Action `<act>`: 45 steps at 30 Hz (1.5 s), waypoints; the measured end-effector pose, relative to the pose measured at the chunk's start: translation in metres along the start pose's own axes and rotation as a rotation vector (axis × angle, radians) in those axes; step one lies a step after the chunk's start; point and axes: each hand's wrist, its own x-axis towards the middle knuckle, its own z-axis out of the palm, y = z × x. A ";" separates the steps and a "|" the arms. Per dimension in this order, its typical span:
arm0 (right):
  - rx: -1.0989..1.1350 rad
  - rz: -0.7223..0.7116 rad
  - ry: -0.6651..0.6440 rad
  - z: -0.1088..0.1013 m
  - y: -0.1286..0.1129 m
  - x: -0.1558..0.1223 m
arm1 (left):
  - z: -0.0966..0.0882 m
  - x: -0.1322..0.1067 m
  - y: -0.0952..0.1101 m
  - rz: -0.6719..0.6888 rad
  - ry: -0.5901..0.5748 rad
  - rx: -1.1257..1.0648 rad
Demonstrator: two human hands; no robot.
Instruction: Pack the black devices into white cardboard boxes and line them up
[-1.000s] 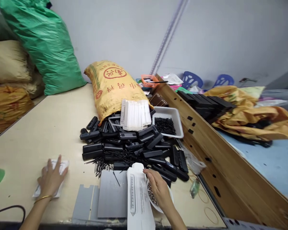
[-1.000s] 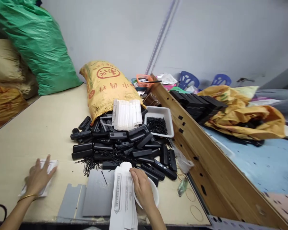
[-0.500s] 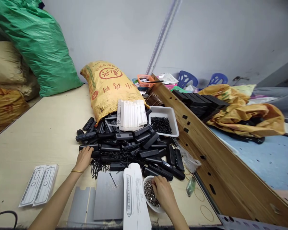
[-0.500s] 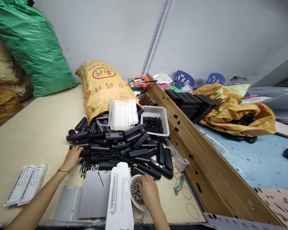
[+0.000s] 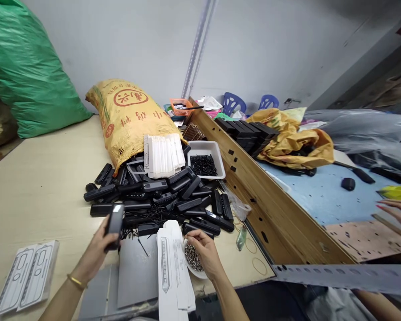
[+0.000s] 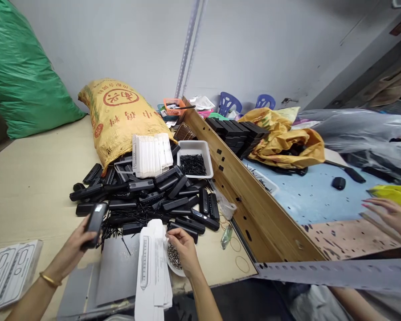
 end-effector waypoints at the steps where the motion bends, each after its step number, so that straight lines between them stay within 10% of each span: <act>1: 0.040 0.010 -0.008 0.007 -0.002 -0.001 | 0.010 -0.008 0.005 0.041 -0.047 0.064; 6: 0.107 -0.026 -0.037 0.046 -0.010 -0.007 | 0.049 -0.024 0.019 0.254 0.018 0.216; 13: -0.136 -0.357 -0.008 0.084 -0.014 -0.023 | 0.076 -0.008 0.010 -0.197 -0.004 -0.900; 24: -0.346 -0.586 0.151 0.098 -0.006 -0.034 | 0.083 -0.012 -0.001 -0.303 -0.012 -1.130; 37: -0.222 -0.642 0.161 0.110 0.010 -0.033 | 0.084 -0.020 0.000 -0.203 0.073 -1.072; 41: -0.322 -0.489 0.106 0.088 0.000 -0.030 | 0.057 -0.037 -0.008 0.161 -0.052 -0.737; 45: -0.726 -0.451 -0.092 0.075 -0.010 -0.013 | 0.049 -0.030 -0.035 0.195 -0.011 -0.335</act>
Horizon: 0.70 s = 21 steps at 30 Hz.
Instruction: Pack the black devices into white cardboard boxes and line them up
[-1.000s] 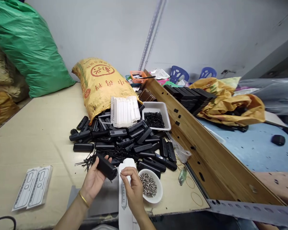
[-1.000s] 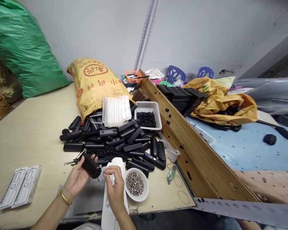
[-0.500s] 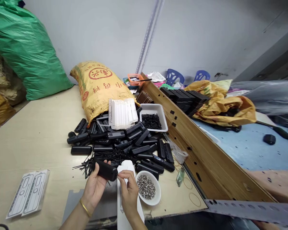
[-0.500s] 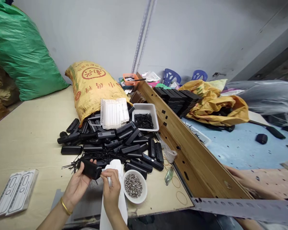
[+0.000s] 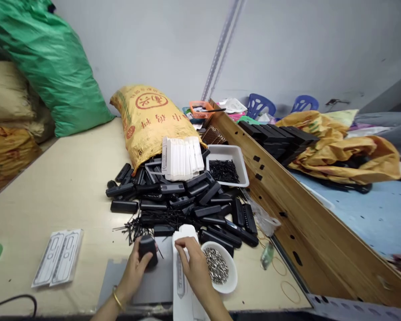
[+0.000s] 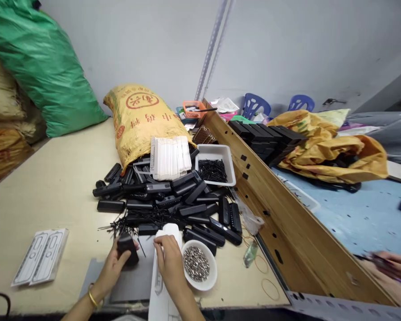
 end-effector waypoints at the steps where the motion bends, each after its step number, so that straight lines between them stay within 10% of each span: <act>1: -0.126 -0.022 -0.109 0.002 -0.001 0.006 | 0.000 0.006 -0.004 0.004 0.034 -0.014; 7: -0.671 -0.039 -0.488 0.056 -0.017 0.029 | 0.005 0.038 0.014 -0.003 0.148 -0.284; 21: -0.671 -0.066 -0.519 0.078 -0.013 0.044 | 0.010 0.041 0.023 -0.033 0.209 -0.335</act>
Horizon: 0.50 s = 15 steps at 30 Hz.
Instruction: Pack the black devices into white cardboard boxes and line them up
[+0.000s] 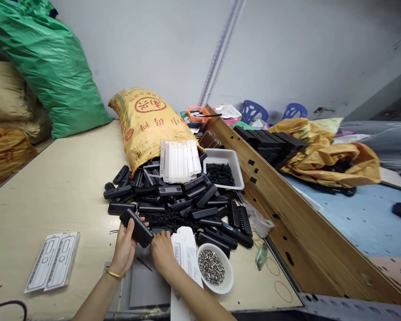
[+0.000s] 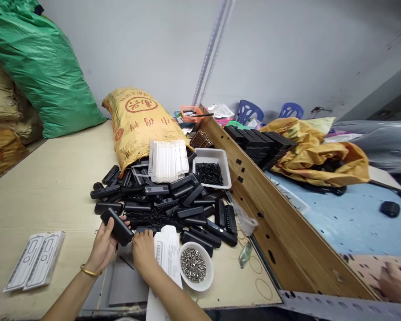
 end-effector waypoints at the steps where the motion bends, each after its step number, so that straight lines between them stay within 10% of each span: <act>1: 0.006 0.001 0.000 0.000 0.000 0.000 | -0.001 0.001 0.002 0.010 0.012 -0.003; 15: 0.034 -0.298 -0.083 0.019 -0.040 -0.036 | -0.019 0.013 0.014 0.087 0.111 -0.090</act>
